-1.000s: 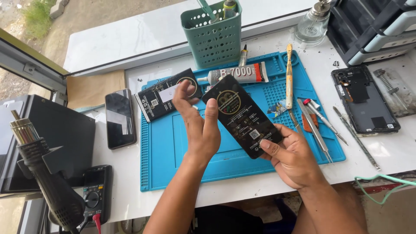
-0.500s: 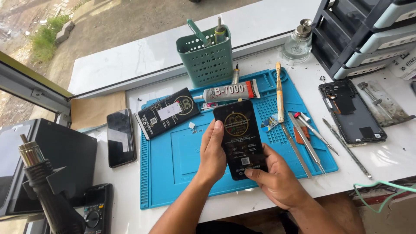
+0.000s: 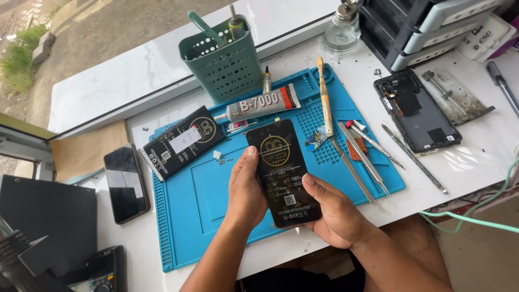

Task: Cleaning a mobile phone frame of old adhesive and inspecting a new replacement part for assembly.

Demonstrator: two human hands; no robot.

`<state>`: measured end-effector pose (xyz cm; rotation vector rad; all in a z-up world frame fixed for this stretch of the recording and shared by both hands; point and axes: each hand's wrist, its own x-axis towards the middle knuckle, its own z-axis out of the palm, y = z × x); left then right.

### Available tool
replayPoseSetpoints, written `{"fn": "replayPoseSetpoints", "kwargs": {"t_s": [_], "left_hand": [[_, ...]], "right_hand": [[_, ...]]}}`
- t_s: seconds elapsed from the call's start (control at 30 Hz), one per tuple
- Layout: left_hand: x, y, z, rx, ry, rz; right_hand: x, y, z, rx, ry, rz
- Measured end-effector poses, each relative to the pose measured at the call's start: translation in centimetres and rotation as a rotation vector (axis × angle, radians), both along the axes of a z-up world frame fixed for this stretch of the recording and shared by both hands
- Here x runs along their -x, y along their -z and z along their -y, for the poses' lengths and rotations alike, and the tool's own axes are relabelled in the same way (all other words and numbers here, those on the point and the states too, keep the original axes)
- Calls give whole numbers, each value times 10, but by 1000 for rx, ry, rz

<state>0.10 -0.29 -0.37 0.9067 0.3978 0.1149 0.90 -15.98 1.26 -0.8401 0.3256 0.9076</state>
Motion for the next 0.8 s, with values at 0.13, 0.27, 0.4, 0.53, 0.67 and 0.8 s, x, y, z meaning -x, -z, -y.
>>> {"fn": "replayPoseSetpoints", "kwargs": {"t_s": [0.13, 0.27, 0.4, 0.53, 0.67, 0.8], "left_hand": [[3, -9, 0, -65, 82, 34], [4, -8, -1, -66, 124, 57], [6, -15, 0, -96, 125, -12], [4, -15, 0, -111, 113, -16], [3, -16, 1, -77, 78, -58], [5, -7, -3, -146, 134, 35]], "right_hand": [[0, -14, 0, 2, 19, -85], [-2, -14, 4, -18, 33, -108], [-2, -14, 6, -64, 18, -125], [-1, 14, 9, -234, -23, -57], [-2, -14, 6, -94, 55, -171], [0, -8, 8, -123, 43, -154]]}}
